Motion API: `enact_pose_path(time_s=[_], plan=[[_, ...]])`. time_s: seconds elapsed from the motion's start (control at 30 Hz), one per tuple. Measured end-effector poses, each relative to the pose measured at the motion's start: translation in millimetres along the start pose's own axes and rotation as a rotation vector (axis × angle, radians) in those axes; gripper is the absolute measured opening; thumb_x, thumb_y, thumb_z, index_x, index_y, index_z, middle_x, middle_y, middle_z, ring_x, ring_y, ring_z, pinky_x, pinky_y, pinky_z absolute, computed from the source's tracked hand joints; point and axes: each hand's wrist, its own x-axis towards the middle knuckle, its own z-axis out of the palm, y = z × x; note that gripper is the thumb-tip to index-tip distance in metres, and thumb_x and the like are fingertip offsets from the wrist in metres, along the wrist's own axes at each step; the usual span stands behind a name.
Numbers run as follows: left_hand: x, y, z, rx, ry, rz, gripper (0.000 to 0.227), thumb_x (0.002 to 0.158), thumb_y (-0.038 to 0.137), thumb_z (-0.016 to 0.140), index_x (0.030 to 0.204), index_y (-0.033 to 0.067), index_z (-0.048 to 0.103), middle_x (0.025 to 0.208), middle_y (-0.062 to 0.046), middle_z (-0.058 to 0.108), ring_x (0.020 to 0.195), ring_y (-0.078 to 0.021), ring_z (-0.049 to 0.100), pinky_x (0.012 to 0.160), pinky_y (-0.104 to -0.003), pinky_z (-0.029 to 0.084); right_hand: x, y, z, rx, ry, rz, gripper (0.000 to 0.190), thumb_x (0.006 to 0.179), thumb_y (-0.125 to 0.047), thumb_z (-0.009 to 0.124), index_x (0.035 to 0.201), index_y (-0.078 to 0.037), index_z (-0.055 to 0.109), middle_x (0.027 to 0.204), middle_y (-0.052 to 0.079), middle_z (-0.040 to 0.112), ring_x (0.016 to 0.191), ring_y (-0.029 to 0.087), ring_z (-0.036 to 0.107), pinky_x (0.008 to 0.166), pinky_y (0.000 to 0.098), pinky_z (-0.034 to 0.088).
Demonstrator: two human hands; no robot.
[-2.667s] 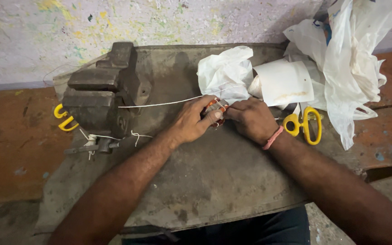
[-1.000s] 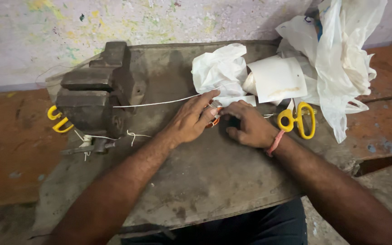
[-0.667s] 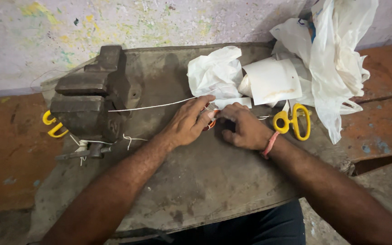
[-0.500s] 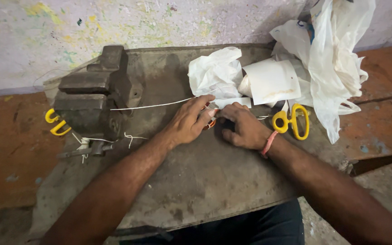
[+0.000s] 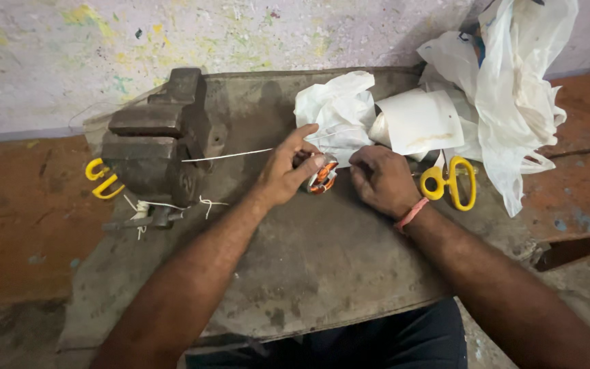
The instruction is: The person cuts small strips of white paper with yellow-handled scissors and wraps them around a copper-wound coil held in a bench vise. The person repeats this process multiple times, securing each strip by hand.
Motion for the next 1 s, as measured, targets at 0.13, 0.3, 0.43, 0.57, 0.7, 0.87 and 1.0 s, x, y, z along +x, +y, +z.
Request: enact_pose_path(time_s=[0.13,0.3,0.43,0.57,0.7,0.87,1.0], plan=[[-1,9,-3,0.056,0.012,-0.039,0.075,0.094,0.027,0.075,0.156,0.0025,0.039,0.101,-0.008,0.071,0.088,-0.0099,0.066,0.081,-0.028,0.056,2,3,-2,-0.052,-0.044,-0.057,0.014,0.083,-0.009,0.069,0.096,-0.003,0.068,0.086,0.018,0.069,0.083,0.038,0.067,0.075,0.0458,0.053],[-2,25,-6,0.102,-0.025,-0.072,0.086,0.086,0.024,0.080,0.158,0.0039,0.036,0.090,-0.007,0.073,0.082,-0.0103,0.064,0.079,-0.030,0.053,0,7,2,-0.049,-0.066,0.022,0.015,0.085,-0.011,0.068,0.099,-0.005,0.068,0.090,0.018,0.070,0.085,0.038,0.068,0.076,0.0467,0.054],[-3,33,-5,0.157,-0.059,-0.059,0.091,0.083,0.023,0.083,0.158,0.0037,0.034,0.100,-0.008,0.074,0.093,-0.0128,0.067,0.087,-0.032,0.055,2,5,1,-0.049,-0.138,-0.051,0.022,0.078,-0.013,0.071,0.098,-0.005,0.069,0.092,0.018,0.070,0.086,0.039,0.068,0.076,0.0469,0.054],[-4,35,-7,0.137,-0.071,-0.099,0.086,0.089,0.027,0.078,0.159,0.0027,0.034,0.111,-0.011,0.077,0.104,-0.0141,0.070,0.096,-0.033,0.054,4,3,0,-0.034,-0.156,-0.126,0.023,0.078,-0.015,0.072,0.098,-0.006,0.069,0.093,0.017,0.071,0.088,0.039,0.068,0.078,0.0468,0.055],[-3,29,-7,0.170,-0.049,-0.170,0.080,0.094,0.030,0.072,0.159,0.0024,0.034,0.113,-0.014,0.079,0.107,-0.0139,0.070,0.099,-0.033,0.053,5,0,-1,-0.011,-0.170,-0.101,0.021,0.079,-0.015,0.071,0.098,-0.006,0.069,0.093,0.016,0.071,0.088,0.038,0.068,0.078,0.0458,0.055],[0,18,-7,0.059,-0.069,-0.185,0.083,0.090,0.023,0.074,0.159,0.0026,0.032,0.113,-0.014,0.077,0.106,-0.0148,0.067,0.097,-0.033,0.052,5,-2,-4,-0.009,-0.137,-0.175,0.039,0.083,-0.019,0.075,0.116,-0.001,0.065,0.099,0.021,0.070,0.092,0.042,0.067,0.079,0.0473,0.054],[1,13,-7,-0.023,-0.081,-0.218,0.087,0.090,0.019,0.076,0.161,0.0037,0.028,0.113,-0.014,0.075,0.102,-0.0145,0.065,0.095,-0.033,0.052,5,-1,-3,0.029,-0.135,-0.148,0.048,0.081,-0.018,0.075,0.125,-0.001,0.063,0.104,0.021,0.071,0.095,0.039,0.069,0.083,0.0464,0.056]])
